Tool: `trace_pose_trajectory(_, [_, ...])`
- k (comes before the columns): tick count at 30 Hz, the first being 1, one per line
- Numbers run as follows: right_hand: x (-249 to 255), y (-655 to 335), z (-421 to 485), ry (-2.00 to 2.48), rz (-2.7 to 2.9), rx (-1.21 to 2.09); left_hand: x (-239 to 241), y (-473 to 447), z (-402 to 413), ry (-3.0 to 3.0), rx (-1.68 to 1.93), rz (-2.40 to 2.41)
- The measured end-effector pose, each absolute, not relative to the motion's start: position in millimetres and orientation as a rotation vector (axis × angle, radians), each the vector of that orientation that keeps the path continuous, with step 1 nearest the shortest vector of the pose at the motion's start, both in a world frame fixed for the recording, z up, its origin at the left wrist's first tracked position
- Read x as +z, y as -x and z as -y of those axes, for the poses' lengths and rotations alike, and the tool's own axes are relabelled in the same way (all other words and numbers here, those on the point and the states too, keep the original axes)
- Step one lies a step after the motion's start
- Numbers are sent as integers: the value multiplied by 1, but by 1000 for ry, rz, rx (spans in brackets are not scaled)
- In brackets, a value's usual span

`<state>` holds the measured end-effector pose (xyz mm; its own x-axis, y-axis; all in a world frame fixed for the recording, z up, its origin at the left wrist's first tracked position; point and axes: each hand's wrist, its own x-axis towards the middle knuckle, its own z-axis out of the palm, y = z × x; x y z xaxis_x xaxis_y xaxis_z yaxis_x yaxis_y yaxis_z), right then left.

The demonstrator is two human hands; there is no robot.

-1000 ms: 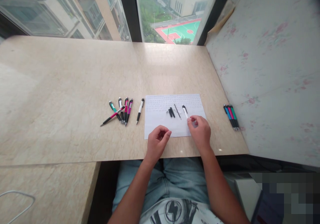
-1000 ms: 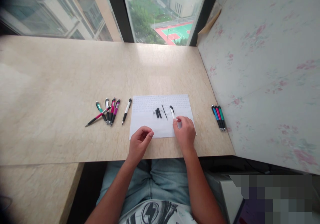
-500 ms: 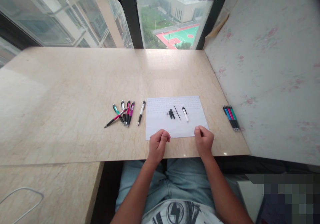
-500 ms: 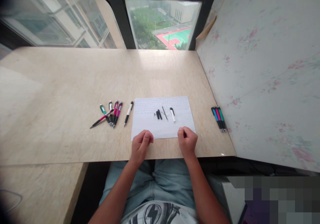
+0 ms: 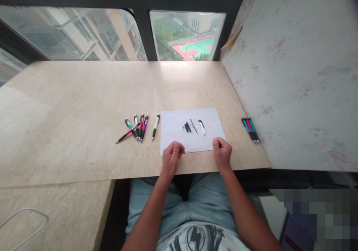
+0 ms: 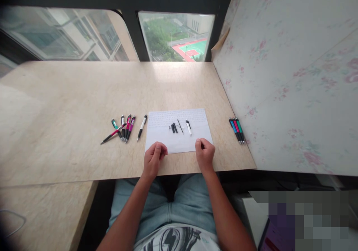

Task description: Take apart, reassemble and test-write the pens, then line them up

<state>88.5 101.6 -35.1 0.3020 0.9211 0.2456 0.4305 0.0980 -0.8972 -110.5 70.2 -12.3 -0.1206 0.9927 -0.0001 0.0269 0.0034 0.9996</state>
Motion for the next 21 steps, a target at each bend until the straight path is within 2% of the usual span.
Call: trace_pose_trajectory(21, [-36, -86, -105, 1523, 1330, 562, -14, 110, -72, -1218, 1282, -1343])
